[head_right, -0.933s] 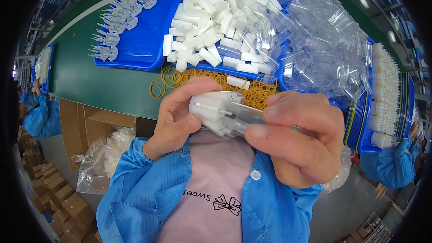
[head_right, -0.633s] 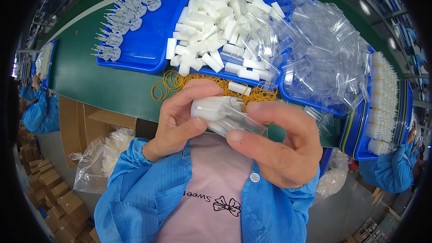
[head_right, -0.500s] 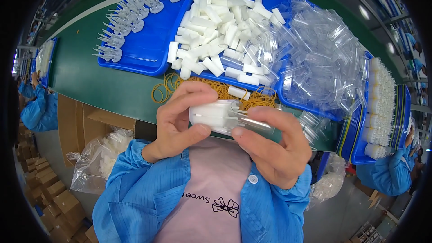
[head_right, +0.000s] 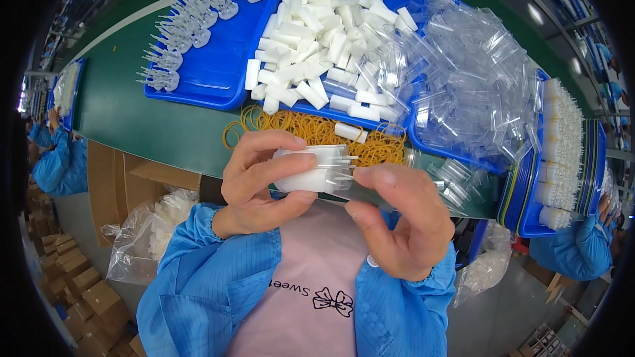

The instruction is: The person attaches foam sleeves onto the prongs of a plastic base, slides clear tubes over them, secures the assembly with a rubber band, and adjusts the parts using tweezers.

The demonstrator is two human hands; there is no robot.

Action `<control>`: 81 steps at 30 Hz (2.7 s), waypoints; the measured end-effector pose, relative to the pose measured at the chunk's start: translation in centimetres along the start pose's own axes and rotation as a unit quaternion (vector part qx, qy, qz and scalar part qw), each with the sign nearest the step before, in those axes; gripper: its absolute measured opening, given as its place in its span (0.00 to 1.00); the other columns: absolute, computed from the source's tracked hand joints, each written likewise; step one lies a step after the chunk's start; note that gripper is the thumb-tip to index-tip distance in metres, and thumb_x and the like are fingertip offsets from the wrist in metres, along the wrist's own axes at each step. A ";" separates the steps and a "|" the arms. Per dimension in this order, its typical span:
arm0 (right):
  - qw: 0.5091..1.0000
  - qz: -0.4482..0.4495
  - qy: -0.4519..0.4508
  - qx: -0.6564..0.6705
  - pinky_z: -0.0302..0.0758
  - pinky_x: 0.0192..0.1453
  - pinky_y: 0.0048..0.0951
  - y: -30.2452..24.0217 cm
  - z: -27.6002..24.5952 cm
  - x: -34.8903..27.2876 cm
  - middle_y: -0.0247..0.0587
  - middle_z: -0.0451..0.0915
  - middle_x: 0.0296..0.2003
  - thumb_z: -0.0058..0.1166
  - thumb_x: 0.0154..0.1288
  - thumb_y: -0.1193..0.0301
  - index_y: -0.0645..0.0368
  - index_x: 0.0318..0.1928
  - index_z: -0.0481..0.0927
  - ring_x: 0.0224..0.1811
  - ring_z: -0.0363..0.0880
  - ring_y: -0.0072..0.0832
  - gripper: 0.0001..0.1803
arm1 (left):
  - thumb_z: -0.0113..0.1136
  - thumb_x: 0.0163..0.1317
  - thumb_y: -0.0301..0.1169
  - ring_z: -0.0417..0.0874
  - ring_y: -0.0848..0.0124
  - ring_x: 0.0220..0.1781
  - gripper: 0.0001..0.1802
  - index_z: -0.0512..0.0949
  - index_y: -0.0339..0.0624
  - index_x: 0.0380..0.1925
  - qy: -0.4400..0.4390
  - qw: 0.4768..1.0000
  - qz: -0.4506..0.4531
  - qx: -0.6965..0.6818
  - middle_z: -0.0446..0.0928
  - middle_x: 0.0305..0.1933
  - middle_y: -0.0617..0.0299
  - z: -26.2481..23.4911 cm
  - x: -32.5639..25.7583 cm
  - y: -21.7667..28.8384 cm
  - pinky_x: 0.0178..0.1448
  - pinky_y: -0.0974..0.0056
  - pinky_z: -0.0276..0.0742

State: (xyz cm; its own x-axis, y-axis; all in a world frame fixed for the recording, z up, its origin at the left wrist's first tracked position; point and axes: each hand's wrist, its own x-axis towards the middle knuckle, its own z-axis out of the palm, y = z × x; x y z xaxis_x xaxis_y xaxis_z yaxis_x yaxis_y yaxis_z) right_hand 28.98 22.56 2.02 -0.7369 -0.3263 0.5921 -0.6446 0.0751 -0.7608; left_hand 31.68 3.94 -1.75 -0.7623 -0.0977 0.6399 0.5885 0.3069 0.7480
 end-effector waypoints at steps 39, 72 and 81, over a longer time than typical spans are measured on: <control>0.978 0.076 -0.164 -0.102 0.64 0.56 0.44 2.3 0.3 -0.5 0.52 0.60 0.59 0.71 0.27 0.72 0.54 0.62 0.61 0.58 0.62 0.51 0.54 | 0.56 0.61 0.35 0.73 0.65 0.56 0.29 0.59 0.37 0.59 -0.180 0.538 -0.561 -0.603 0.69 0.55 0.53 2.0 -1.1 -0.8 0.58 0.62 0.71; 0.976 0.147 -0.114 -0.111 0.65 0.55 0.38 3.3 -0.3 -1.2 0.41 0.76 0.43 0.63 0.45 0.71 0.58 0.40 0.79 0.50 0.71 0.40 0.17 | 0.61 0.52 0.52 0.73 0.67 0.38 0.36 0.62 0.42 0.53 -0.063 0.627 -0.441 -0.639 0.66 0.34 0.64 -2.2 -0.3 -2.8 0.37 0.64 0.72; 0.919 0.030 -0.198 -0.341 0.61 0.36 0.33 6.4 3.0 -3.6 0.34 0.67 0.27 0.60 0.45 0.73 0.54 0.27 0.77 0.33 0.67 0.32 0.06 | 0.67 0.47 0.26 0.75 0.76 0.28 0.25 0.70 0.37 0.46 0.020 0.877 -0.344 -0.334 0.73 0.27 0.62 -2.4 -0.4 -1.8 0.32 0.74 0.70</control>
State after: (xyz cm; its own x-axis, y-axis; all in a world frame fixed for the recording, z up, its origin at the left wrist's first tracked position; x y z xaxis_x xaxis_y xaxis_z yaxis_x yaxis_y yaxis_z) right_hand 28.11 21.38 -5.79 -0.7301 -0.6094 0.3092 -0.6828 0.6322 -0.3662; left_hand 31.61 1.16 -2.93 -0.9968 -0.0796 -0.0078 0.0299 -0.4608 0.8870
